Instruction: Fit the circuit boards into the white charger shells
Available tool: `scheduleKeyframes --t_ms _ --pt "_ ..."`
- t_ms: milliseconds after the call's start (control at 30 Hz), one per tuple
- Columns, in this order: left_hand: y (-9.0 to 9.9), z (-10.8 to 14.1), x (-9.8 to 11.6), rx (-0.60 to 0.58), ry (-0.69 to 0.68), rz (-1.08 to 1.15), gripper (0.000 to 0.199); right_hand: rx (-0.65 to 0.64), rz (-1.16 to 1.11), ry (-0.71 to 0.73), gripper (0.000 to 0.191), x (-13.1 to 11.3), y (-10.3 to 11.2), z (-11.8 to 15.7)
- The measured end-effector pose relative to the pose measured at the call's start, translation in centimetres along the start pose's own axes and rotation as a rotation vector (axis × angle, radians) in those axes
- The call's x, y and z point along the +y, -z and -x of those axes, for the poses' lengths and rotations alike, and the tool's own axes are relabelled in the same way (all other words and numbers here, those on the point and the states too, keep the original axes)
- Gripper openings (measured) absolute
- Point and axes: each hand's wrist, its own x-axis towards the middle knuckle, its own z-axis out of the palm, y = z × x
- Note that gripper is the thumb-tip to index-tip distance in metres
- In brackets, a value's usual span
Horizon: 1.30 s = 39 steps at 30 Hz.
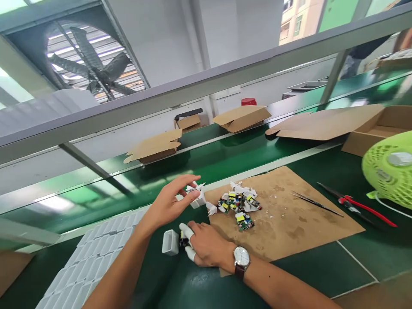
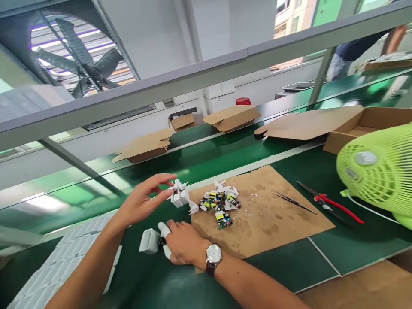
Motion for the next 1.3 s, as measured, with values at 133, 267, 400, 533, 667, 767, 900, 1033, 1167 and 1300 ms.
scheduleKeyframes --t_ms 133,267,400,533,667,767,900,1033,1167,1300 --pt "1.4 8.3 -2.8 0.121 0.207 -0.003 0.042 -0.018 -0.018 -0.041 0.054 0.0 -0.3 0.3" --pt "-0.5 14.6 -4.9 -0.007 0.283 -0.001 0.077 0.047 -0.050 -0.043 0.057 0.4 -0.8 0.9" --pt "-3.0 16.8 -6.2 -0.063 0.300 0.070 0.090 0.173 -0.088 -0.073 0.061 0.8 -0.8 1.0" --pt "-5.5 16.6 -7.4 0.092 0.313 0.144 0.080 0.287 -0.133 -0.137 0.054 1.1 -0.6 0.5" --pt "-7.5 16.7 -8.5 0.290 0.288 -0.030 0.068 0.412 -0.097 -0.152 0.052 1.7 -0.4 0.3" --pt "-7.9 17.2 -8.6 0.320 0.323 -0.077 0.056 0.454 -0.071 -0.132 0.054 2.0 -0.4 0.5" --pt "-6.5 17.6 -7.6 0.166 0.494 0.041 0.089 0.458 -0.107 -0.093 0.059 2.1 -0.1 0.7" --pt "-5.2 17.4 -6.9 -0.080 0.519 0.170 0.083 0.462 -0.141 -0.080 0.061 2.0 0.1 0.6" --pt "-6.0 17.3 -7.6 0.036 0.444 0.082 0.054 0.518 -0.163 -0.094 0.062 1.7 0.4 0.5" --pt "-7.4 17.7 -8.5 0.233 0.322 -0.152 0.066 0.499 -0.231 0.007 0.059 0.8 0.9 0.8"
